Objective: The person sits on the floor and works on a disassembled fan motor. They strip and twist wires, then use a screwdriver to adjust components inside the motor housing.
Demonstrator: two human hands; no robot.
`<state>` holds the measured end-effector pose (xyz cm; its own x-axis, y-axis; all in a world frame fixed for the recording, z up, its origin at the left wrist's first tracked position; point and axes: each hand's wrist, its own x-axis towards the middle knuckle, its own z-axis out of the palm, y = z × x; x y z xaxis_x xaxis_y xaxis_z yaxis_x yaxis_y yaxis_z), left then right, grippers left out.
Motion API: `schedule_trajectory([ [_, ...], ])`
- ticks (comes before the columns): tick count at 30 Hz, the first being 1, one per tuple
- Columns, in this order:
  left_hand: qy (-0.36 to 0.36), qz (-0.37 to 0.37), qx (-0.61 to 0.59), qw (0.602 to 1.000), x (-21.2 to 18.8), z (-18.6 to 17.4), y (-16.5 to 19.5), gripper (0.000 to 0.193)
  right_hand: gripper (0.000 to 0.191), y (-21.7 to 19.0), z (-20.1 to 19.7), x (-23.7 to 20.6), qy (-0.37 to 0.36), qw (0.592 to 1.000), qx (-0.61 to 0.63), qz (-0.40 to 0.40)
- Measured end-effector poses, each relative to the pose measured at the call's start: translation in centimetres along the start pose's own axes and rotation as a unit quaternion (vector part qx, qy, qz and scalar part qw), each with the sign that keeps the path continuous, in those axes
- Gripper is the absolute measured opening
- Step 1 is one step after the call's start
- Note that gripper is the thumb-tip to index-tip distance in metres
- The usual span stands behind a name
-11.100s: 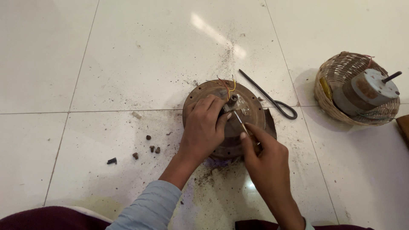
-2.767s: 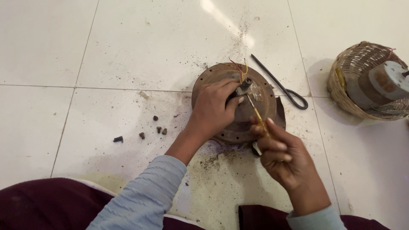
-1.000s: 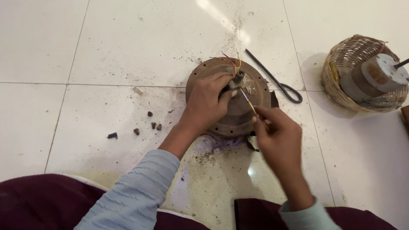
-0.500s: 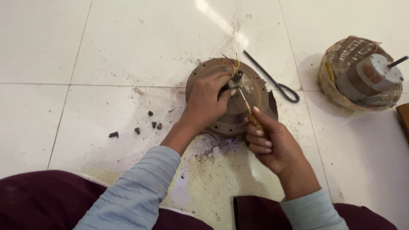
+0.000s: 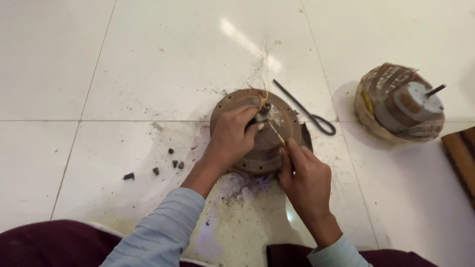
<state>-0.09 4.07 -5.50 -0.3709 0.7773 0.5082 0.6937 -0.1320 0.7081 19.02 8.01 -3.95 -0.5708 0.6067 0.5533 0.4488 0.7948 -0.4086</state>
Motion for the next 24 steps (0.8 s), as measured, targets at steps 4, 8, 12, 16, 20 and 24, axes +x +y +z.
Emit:
schedule_trajectory([
  [4,0.009,0.006,0.010,1.000,-0.1,0.2,0.2,0.028,0.024,0.4,0.3,0.0,0.014,0.991,0.108,0.083],
  [8,0.017,0.021,0.014,1.000,-0.2,0.3,0.1,0.030,0.028,1.2,0.2,1.0,-0.065,0.758,0.454,0.464],
  [12,-0.014,-0.030,0.020,0.999,-0.3,0.4,0.1,0.029,0.033,2.8,-0.5,1.6,-0.135,0.573,0.590,0.552],
  [16,0.011,0.006,0.015,1.000,-0.2,0.5,0.1,0.030,0.033,3.8,-1.0,1.8,-0.218,0.507,0.660,0.509],
  [20,-0.008,-0.029,0.001,1.000,-0.1,0.5,0.1,0.029,0.027,3.2,-0.7,1.9,-0.212,0.671,0.523,0.480],
  [24,0.006,-0.001,0.013,1.000,-0.1,0.2,0.0,0.028,0.025,1.2,-0.2,0.8,-0.104,0.968,0.120,0.195],
])
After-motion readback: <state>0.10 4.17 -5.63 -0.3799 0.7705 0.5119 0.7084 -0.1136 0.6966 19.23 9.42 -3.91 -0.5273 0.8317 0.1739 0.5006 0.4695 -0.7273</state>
